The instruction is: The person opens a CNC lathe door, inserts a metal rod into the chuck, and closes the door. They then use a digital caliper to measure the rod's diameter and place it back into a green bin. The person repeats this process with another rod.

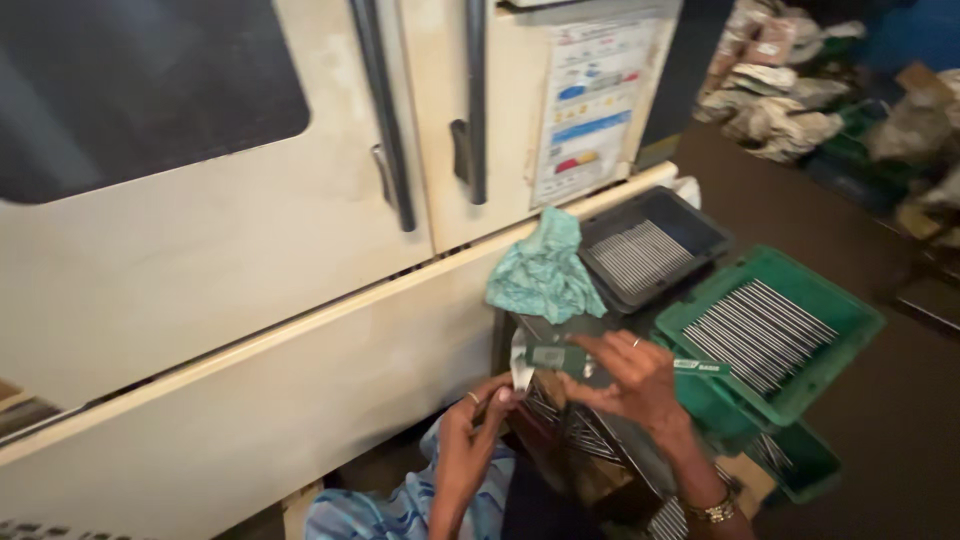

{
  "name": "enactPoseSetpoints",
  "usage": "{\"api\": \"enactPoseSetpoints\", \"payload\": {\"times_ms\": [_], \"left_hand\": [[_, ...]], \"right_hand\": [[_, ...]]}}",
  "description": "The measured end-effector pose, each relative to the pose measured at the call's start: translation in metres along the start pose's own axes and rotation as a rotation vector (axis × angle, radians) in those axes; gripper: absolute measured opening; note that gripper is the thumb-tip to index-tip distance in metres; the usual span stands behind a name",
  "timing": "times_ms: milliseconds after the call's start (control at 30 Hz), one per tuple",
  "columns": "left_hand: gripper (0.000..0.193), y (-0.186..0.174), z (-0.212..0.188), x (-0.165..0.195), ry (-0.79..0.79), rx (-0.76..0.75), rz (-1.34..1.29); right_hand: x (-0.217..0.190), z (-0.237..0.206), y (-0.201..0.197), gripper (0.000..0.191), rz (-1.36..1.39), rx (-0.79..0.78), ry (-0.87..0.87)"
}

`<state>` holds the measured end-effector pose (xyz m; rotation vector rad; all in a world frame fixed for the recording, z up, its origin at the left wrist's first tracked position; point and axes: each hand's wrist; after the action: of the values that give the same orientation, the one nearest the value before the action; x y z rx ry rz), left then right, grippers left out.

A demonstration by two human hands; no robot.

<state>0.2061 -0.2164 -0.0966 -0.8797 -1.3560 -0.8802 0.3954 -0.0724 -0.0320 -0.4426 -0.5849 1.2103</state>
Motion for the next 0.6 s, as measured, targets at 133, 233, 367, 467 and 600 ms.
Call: {"api": "enactPoseSetpoints", "payload": {"times_ms": [133, 233, 367, 467, 600], "left_hand": [[0.042, 0.0, 0.005, -0.005, -0.104, -0.053, -0.083], [0.044, -0.003, 0.006, -0.008, -0.139, -0.038, -0.109], [0.046, -0.003, 0.009, -0.01, -0.124, -0.05, -0.129], [0.047, 0.001, 0.014, -0.011, -0.133, -0.07, -0.13], [0.046, 0.005, 0.016, -0.01, -0.201, -0.074, -0.103]], "right_hand": [[0.043, -0.036, -0.009, 0.04, -0.256, -0.079, 0.343], [0.085, -0.073, -0.023, 0.048, -0.319, -0.094, 0.605], [0.141, -0.124, -0.037, 0.057, -0.43, -0.391, 1.035], [0.164, -0.158, -0.038, 0.057, -0.445, -0.447, 1.069], [0.181, -0.178, -0.033, 0.056, -0.369, -0.391, 1.071]]}}
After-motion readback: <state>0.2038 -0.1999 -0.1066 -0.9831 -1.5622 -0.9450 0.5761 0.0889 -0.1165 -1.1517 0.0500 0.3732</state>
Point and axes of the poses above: each hand's wrist, its own z-axis towards the middle knuckle, its own y-axis out of the palm, x = y × z, and after that the axes turned 11 degrees about -y, right-handed
